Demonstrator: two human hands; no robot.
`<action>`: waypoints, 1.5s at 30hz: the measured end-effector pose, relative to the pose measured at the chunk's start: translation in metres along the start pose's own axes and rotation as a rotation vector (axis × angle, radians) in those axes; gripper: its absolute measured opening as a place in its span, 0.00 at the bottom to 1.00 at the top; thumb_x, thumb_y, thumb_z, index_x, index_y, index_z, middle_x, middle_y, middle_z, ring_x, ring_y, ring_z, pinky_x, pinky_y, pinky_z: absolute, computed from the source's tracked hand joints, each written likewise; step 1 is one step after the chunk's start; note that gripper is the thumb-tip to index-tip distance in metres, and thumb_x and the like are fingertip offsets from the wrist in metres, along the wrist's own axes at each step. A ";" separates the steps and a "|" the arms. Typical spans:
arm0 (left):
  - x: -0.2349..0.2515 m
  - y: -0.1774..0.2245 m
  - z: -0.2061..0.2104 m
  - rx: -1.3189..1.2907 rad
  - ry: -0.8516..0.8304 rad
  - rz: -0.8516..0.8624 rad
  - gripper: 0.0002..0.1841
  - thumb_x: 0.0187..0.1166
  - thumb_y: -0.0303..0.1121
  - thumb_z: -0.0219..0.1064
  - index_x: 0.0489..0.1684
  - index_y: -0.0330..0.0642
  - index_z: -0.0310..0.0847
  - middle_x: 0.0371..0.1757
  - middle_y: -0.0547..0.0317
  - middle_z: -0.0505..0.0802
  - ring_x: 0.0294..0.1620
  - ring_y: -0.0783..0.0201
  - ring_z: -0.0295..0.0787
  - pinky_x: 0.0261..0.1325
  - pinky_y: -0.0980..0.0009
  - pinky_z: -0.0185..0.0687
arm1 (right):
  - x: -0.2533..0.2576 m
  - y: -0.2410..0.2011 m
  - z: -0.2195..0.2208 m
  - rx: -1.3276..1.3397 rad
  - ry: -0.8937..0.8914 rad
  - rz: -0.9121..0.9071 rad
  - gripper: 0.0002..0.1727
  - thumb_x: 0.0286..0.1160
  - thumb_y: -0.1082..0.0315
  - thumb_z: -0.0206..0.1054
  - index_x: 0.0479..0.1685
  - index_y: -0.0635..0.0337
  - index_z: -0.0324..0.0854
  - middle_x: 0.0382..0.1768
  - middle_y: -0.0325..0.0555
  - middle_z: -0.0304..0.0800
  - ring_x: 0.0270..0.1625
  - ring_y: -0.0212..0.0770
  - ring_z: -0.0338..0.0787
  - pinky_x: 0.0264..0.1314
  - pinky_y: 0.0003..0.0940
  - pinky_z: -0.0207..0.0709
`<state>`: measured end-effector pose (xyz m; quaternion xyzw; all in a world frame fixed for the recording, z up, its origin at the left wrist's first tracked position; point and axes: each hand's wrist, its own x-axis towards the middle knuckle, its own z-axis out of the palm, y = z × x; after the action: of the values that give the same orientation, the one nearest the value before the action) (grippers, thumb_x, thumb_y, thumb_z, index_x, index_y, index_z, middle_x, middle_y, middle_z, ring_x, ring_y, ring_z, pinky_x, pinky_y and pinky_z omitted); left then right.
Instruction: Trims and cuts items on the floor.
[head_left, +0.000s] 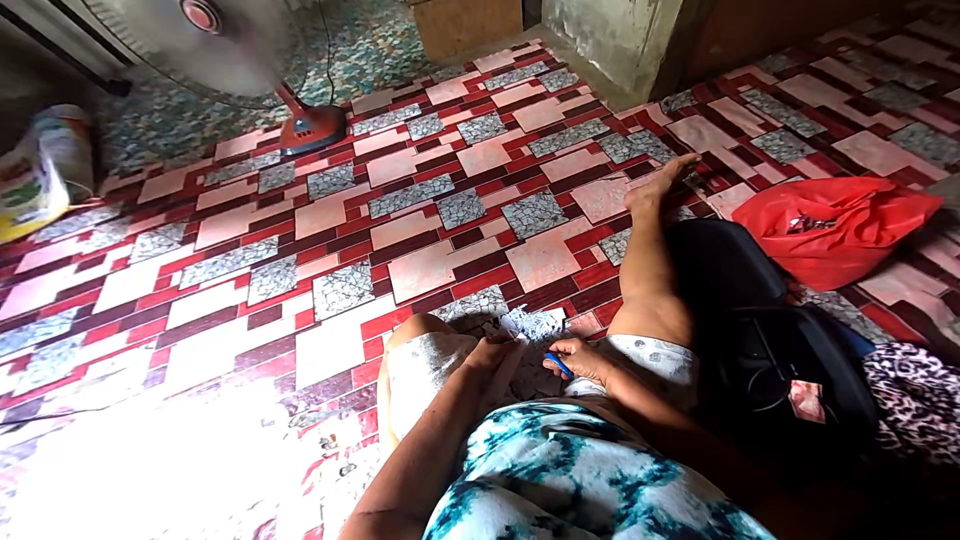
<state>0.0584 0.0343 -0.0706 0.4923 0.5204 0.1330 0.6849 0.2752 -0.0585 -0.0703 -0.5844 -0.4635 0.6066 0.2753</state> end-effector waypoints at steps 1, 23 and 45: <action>0.000 0.000 0.000 -0.013 0.002 -0.008 0.11 0.85 0.31 0.67 0.53 0.31 0.82 0.39 0.55 0.91 0.36 0.68 0.88 0.46 0.68 0.87 | 0.000 0.000 -0.001 0.000 0.002 0.003 0.16 0.78 0.63 0.73 0.54 0.68 0.83 0.30 0.39 0.87 0.26 0.26 0.81 0.31 0.21 0.76; 0.000 0.003 -0.002 0.058 0.003 -0.043 0.08 0.87 0.30 0.64 0.51 0.33 0.81 0.28 0.60 0.86 0.18 0.73 0.76 0.23 0.78 0.75 | 0.001 -0.003 -0.002 -0.069 -0.041 0.083 0.18 0.82 0.55 0.69 0.56 0.62 0.82 0.31 0.37 0.88 0.26 0.25 0.80 0.27 0.21 0.69; 0.003 0.000 -0.001 0.074 -0.011 -0.039 0.08 0.87 0.30 0.63 0.51 0.33 0.81 0.29 0.60 0.86 0.19 0.73 0.75 0.24 0.78 0.73 | 0.001 -0.003 -0.003 -0.073 -0.062 0.090 0.17 0.83 0.55 0.68 0.53 0.62 0.82 0.30 0.36 0.87 0.25 0.26 0.80 0.27 0.22 0.69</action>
<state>0.0586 0.0366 -0.0721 0.5076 0.5309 0.0975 0.6716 0.2772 -0.0552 -0.0677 -0.5954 -0.4667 0.6188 0.2119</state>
